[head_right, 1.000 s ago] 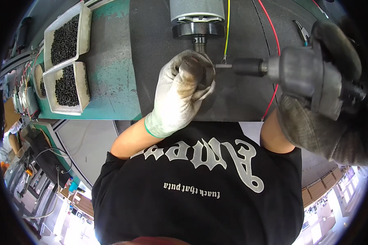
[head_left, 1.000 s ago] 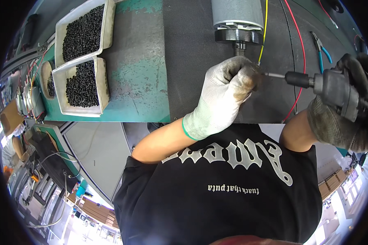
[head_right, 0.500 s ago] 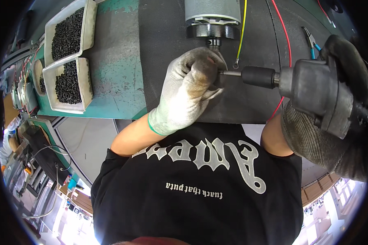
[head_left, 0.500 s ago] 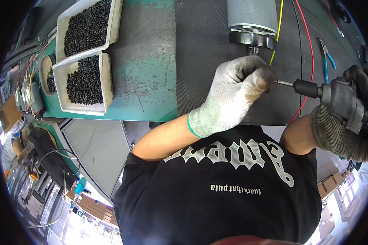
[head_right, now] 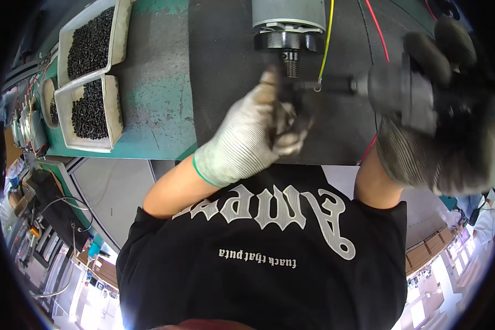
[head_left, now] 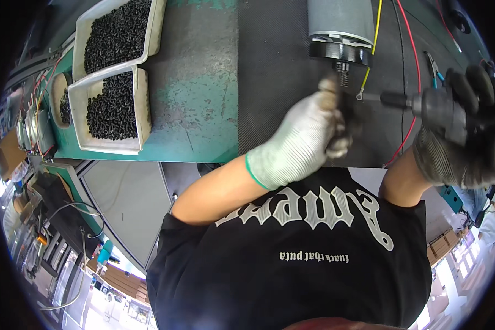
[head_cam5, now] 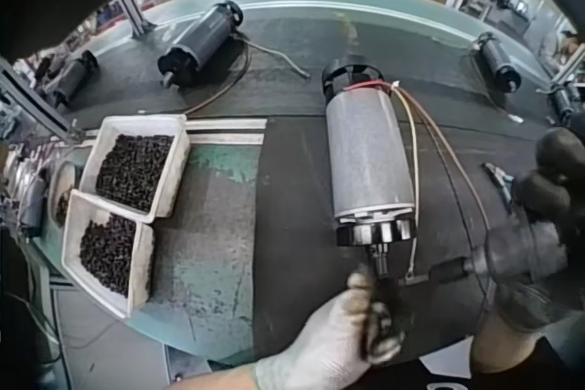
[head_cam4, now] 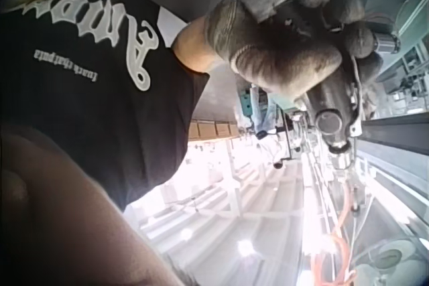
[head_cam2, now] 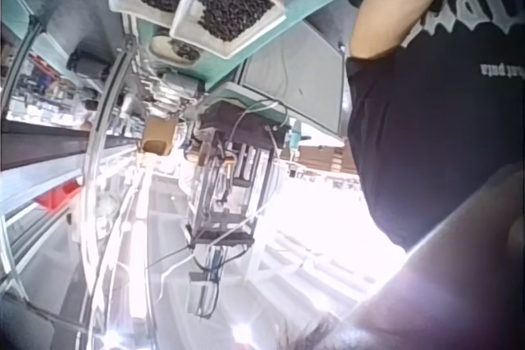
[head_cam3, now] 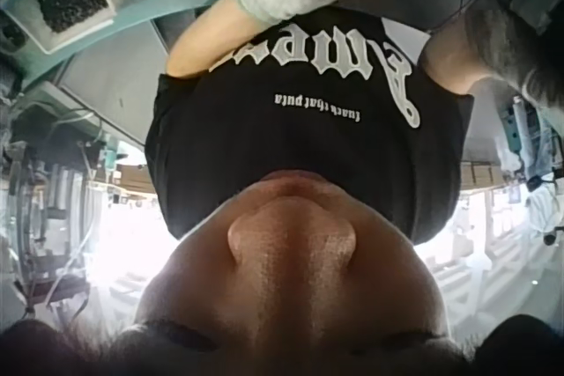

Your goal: Assembling cooling fans and electrical components onto electric motors at a manual assembly station.

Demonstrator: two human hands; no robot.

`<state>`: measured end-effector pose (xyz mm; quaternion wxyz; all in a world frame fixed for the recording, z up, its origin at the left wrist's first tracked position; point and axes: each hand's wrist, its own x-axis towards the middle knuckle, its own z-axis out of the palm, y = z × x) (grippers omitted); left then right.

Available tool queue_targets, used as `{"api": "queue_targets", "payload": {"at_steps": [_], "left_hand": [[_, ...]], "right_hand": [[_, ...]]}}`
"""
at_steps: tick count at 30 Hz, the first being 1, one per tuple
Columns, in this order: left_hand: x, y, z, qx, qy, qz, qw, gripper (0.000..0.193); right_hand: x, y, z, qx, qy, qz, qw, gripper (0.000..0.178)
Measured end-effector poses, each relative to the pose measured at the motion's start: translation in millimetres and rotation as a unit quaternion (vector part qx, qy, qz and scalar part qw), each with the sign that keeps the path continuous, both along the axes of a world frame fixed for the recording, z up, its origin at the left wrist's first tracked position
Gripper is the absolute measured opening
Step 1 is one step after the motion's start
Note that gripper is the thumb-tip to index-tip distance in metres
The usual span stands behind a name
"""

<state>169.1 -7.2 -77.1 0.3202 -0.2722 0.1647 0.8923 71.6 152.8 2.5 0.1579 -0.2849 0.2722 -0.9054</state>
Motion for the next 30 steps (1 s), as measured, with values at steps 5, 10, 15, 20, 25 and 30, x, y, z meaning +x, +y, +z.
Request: {"api": "queue_targets", "payload": {"at_steps": [5,10,15,20,25,30], "left_hand": [[-14.7,-4.6,-27.0,0.106,0.102,0.116,0.982,0.024],[-12.7,0.8,-20.2,0.023,0.139,0.143,0.980,0.024],[-16.4,7.1,-14.8,-0.104,0.157,0.125,0.974,0.022],[-17.5,6.4,-18.4,-0.228,0.191,0.100,0.949,0.022],[-20.6,10.3,-14.9,-0.227,0.185,0.094,0.952,0.022],[-16.5,11.5,-14.4,-0.248,0.192,0.106,0.943,0.023]], "right_hand": [[-2.7,-16.4,0.4,-0.002,0.008,0.020,1.000,0.038],[-1.0,-24.3,2.9,0.046,0.059,-0.018,0.997,0.038],[11.8,-33.7,1.9,0.092,0.094,-0.061,0.989,0.037],[19.6,-46.2,-9.0,0.125,0.114,-0.078,0.982,0.037],[7.1,-44.0,-22.0,0.161,0.155,-0.116,0.968,0.036],[0.3,-25.6,-20.6,0.257,0.197,-0.218,0.921,0.035]]}}
